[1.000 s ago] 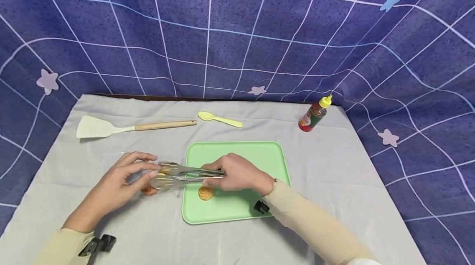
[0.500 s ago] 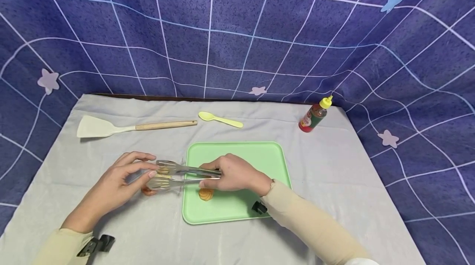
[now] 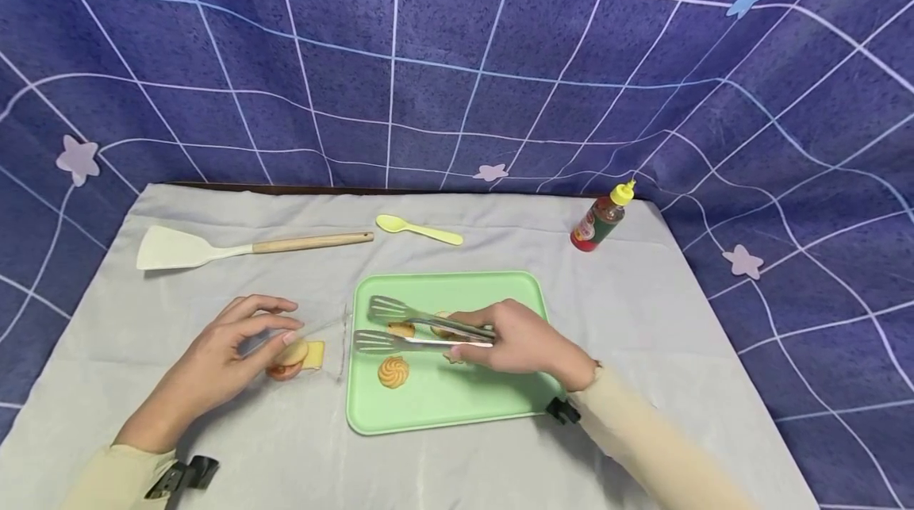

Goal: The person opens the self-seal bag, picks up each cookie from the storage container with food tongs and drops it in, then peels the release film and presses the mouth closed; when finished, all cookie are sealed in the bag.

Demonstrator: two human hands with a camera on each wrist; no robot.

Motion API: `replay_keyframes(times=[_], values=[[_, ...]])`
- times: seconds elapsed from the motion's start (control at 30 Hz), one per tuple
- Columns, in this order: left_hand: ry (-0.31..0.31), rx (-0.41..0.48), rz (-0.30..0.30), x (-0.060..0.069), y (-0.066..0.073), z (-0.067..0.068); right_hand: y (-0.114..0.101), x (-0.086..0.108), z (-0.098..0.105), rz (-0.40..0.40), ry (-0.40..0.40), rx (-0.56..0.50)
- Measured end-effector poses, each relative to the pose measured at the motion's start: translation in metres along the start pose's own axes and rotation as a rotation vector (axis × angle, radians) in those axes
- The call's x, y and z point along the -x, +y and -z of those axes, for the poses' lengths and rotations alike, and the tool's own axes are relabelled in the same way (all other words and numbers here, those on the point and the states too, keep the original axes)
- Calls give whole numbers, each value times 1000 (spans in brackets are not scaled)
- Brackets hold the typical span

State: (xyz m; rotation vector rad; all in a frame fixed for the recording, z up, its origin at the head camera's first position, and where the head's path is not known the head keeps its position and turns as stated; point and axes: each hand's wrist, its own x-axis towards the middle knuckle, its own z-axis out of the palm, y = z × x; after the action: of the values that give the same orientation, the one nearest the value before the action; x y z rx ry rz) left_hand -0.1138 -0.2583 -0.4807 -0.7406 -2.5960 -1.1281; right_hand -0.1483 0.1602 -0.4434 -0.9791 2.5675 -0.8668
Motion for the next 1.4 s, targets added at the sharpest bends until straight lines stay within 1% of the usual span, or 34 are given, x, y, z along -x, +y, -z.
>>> replay_keyframes(times=[0.13,0.2,0.33,0.47,0.63,0.8,0.9,1.0,1.2,1.4], values=[[0,-6,10,2,-2,0,17,31,12,-73,32,-10],[3,-13,11,2,-2,1,23,43,17,-96,43,-4],[0,-13,11,2,-1,1,32,63,21,-110,78,65],[-7,-18,12,0,0,1,36,77,25,-111,115,115],[-7,-12,15,0,1,1,39,86,27,-101,138,136],[-14,-4,19,0,0,0,40,91,25,-97,138,162],[-16,-5,14,-1,-1,-1,41,94,25,-94,139,172],[-14,2,-3,0,-2,-1,43,97,26,-98,139,173],[1,20,-54,-1,-2,-1,48,106,37,-106,137,183],[9,25,-53,1,-1,-1,52,117,50,-122,156,235]])
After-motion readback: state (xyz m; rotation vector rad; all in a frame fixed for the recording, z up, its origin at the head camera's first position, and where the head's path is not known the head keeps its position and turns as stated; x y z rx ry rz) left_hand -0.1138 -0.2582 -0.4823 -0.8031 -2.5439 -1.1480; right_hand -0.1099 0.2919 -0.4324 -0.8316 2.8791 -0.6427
